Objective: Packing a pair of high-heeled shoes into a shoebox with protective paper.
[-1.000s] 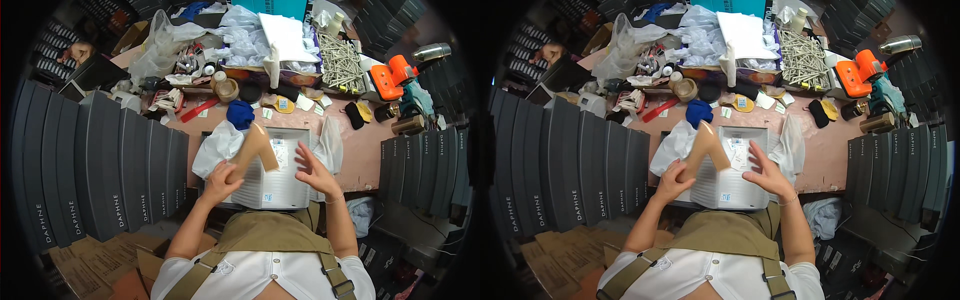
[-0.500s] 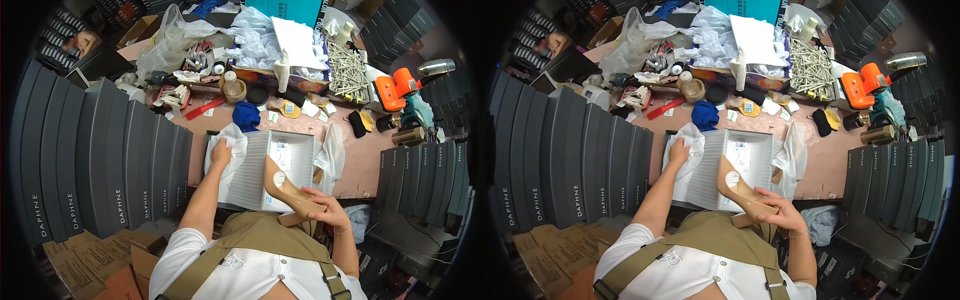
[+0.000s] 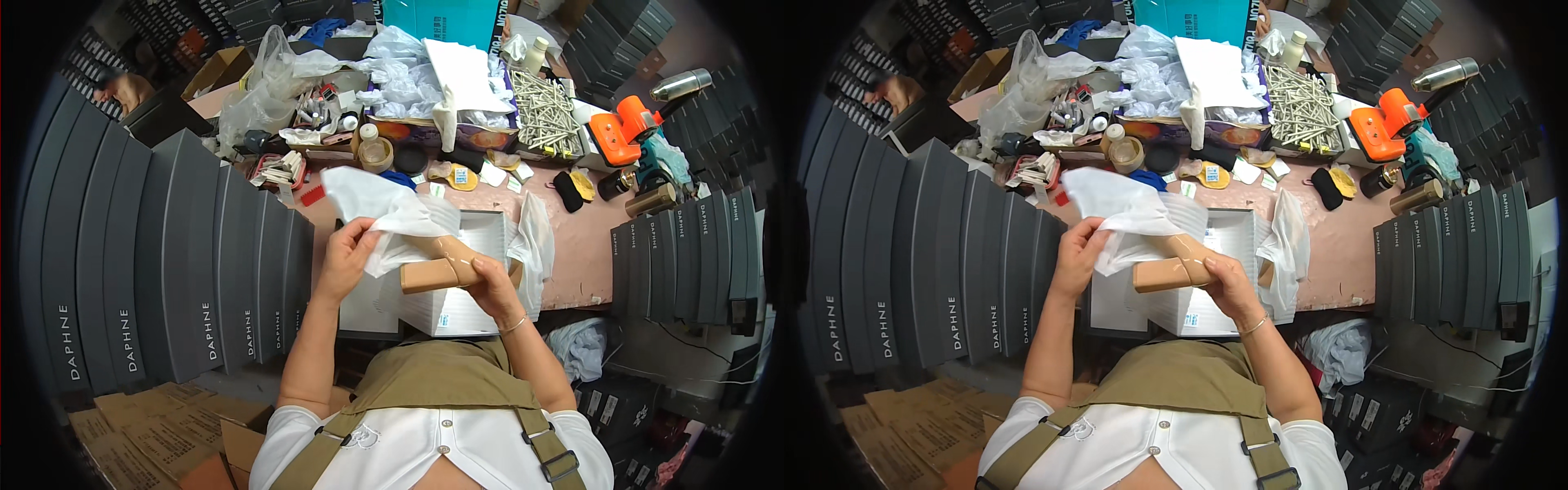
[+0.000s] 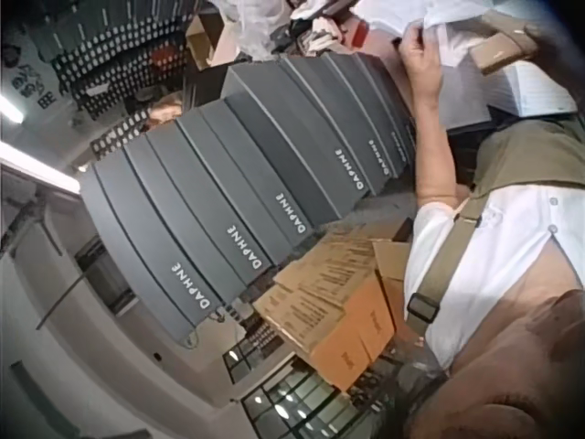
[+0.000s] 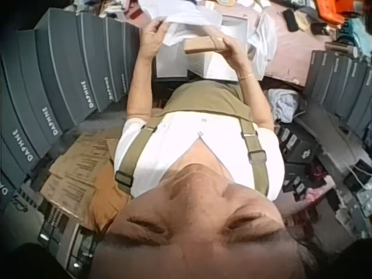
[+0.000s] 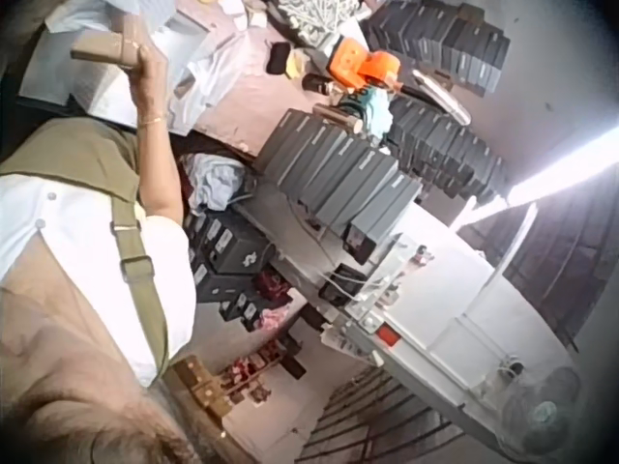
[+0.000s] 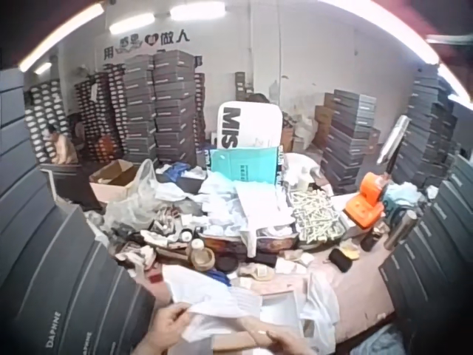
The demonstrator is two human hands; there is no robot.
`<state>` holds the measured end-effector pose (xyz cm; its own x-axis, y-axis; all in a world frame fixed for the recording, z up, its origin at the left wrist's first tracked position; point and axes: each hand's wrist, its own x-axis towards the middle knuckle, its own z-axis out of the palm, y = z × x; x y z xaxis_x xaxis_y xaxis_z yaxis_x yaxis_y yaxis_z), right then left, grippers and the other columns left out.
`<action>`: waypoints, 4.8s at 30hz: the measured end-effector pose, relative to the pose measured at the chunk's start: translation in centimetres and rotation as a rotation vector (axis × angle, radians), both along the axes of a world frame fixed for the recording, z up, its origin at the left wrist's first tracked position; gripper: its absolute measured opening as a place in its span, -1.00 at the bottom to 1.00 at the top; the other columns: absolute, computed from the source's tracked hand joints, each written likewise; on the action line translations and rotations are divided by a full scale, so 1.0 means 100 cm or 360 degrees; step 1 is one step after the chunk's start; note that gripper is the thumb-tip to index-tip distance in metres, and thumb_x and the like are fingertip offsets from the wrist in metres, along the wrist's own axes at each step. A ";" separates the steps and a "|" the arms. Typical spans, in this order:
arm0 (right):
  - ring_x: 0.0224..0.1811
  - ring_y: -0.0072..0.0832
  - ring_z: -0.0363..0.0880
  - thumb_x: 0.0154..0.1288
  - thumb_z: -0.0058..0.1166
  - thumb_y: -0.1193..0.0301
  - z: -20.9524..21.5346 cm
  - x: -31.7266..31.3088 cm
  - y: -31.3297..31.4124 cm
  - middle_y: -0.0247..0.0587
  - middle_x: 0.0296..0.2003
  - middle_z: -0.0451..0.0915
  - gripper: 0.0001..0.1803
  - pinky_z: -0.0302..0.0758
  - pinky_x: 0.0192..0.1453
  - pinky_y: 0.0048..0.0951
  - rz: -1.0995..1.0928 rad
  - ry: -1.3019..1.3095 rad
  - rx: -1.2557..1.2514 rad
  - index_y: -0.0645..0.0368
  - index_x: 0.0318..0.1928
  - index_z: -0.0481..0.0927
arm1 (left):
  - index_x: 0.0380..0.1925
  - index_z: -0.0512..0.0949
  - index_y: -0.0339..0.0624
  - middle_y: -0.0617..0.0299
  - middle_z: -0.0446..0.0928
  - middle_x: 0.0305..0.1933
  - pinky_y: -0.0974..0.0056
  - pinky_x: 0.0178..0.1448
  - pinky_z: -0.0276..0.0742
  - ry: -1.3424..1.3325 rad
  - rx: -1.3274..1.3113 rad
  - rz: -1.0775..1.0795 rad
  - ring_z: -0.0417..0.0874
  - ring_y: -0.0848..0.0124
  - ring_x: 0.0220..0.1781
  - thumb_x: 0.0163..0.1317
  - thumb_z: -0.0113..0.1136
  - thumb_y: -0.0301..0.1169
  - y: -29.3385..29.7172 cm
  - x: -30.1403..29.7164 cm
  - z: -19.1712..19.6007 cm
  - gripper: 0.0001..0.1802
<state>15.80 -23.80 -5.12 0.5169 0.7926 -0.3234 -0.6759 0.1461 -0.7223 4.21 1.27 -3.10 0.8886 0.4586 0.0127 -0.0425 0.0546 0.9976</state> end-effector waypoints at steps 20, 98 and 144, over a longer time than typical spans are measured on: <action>0.07 -0.39 0.48 0.37 -0.07 0.23 0.011 -0.063 0.006 -0.15 0.01 0.49 -0.53 0.41 0.19 -0.30 -0.0529 -0.0089 0.0236 0.29 0.15 0.34 | -0.17 0.61 -0.24 0.19 0.49 -0.42 0.24 -0.38 0.45 -0.0644 0.1568 -0.0110 0.51 0.23 -0.47 -0.01 0.26 -0.57 -0.093 -0.006 0.065 -0.68; 0.20 0.03 0.32 -0.02 0.32 0.27 -0.118 -0.010 -0.042 0.12 0.14 0.39 -0.27 0.30 0.26 -0.16 0.0170 -0.1855 -0.1223 0.22 0.19 0.38 | -0.13 0.42 -0.23 0.18 0.48 -0.20 0.29 -0.05 0.58 -0.0202 -0.0649 0.0242 0.58 0.43 -0.19 0.31 0.05 -0.52 -0.078 0.004 -0.050 -0.85; 0.34 0.13 0.17 0.20 0.03 0.49 -0.065 -0.029 -0.070 0.36 0.29 0.13 -0.24 0.17 0.39 -0.21 -0.0206 -0.1460 -0.1221 0.25 0.39 0.05 | 0.45 -0.31 -0.08 -0.01 0.39 0.13 0.22 0.11 0.47 0.0563 -0.0440 -0.0266 0.48 0.28 0.07 0.10 0.21 -0.58 -0.099 0.087 -0.140 0.07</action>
<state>12.92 -30.80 -11.66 0.8629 0.4799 -0.1582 0.1235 -0.5038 -0.8550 12.90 -8.63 -17.06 0.8782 0.2526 -0.4063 0.3291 0.2973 0.8963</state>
